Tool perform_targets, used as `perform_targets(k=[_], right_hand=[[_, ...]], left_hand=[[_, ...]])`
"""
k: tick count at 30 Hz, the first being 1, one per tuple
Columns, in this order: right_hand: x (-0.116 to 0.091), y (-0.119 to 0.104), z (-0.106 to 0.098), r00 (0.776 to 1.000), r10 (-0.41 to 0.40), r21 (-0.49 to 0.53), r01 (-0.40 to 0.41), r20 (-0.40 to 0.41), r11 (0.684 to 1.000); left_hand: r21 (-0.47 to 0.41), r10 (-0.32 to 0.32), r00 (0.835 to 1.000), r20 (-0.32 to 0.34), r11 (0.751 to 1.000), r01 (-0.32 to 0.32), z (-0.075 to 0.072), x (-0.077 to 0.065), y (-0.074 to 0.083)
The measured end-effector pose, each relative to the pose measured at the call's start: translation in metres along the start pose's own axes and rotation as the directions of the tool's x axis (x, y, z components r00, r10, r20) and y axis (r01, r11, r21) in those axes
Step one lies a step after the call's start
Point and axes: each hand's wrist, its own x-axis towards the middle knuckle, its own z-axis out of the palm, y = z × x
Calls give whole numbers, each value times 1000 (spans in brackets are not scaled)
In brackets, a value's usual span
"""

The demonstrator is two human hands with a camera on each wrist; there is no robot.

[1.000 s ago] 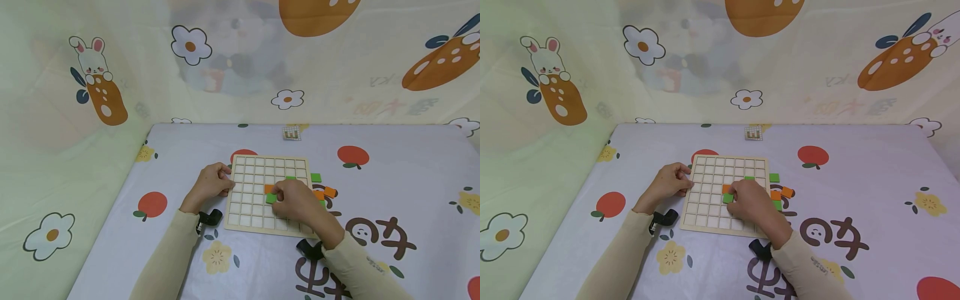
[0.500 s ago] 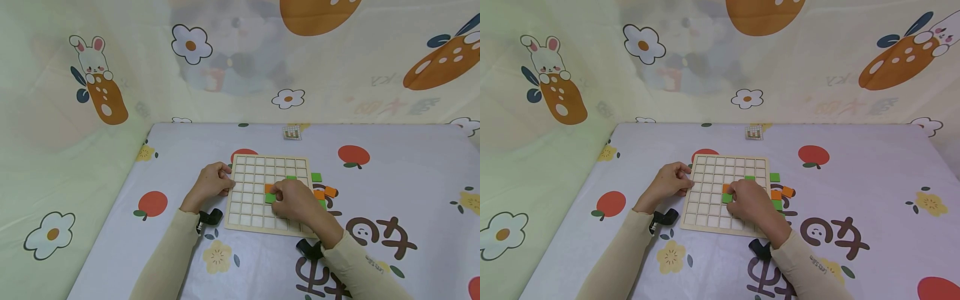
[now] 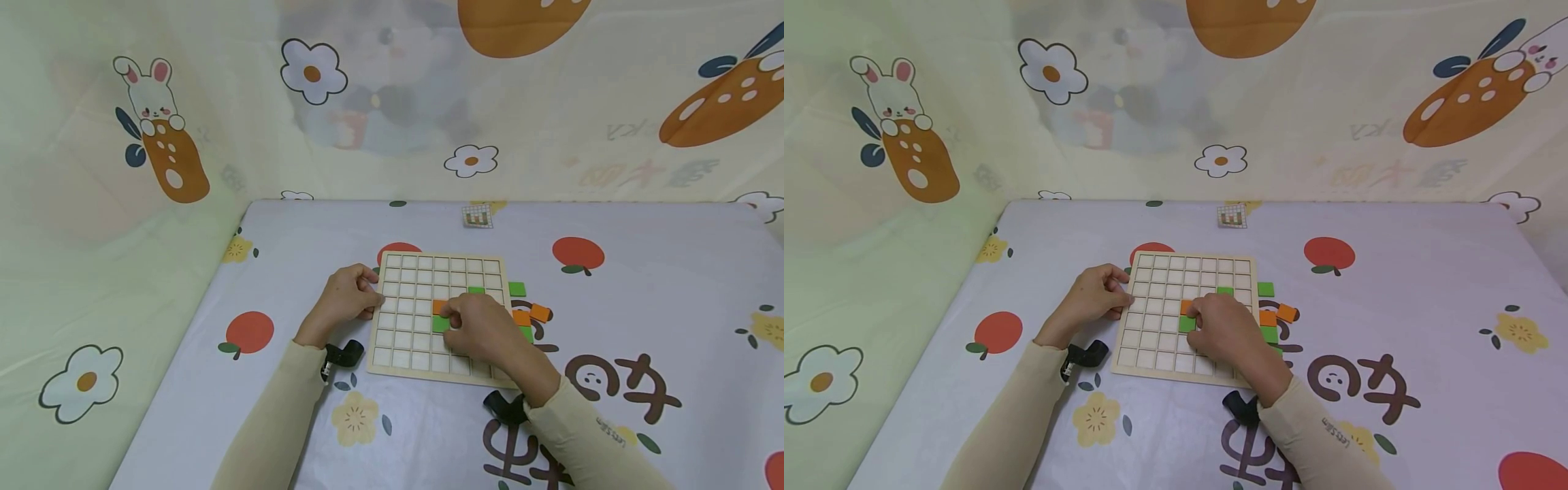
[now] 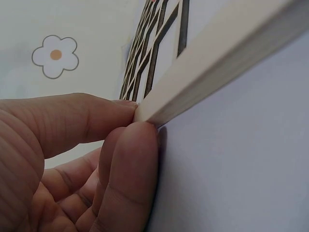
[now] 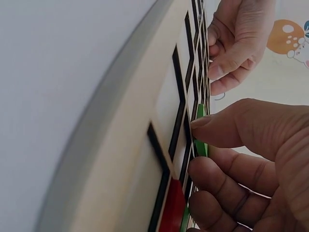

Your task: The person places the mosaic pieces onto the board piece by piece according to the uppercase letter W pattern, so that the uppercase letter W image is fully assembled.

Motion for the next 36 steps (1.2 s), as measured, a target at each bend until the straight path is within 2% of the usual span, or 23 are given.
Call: perform_targets(k=[18, 36], right_hand=[[1, 3, 3, 1000, 10, -17, -10, -17, 1000], [0, 3, 3, 999, -32, -39, 30, -40, 999]], left_hand=[[10, -6, 1000, -3, 1000, 6, 0, 0, 1], [11, 0, 1000, -4, 1000, 0, 0, 0, 1]])
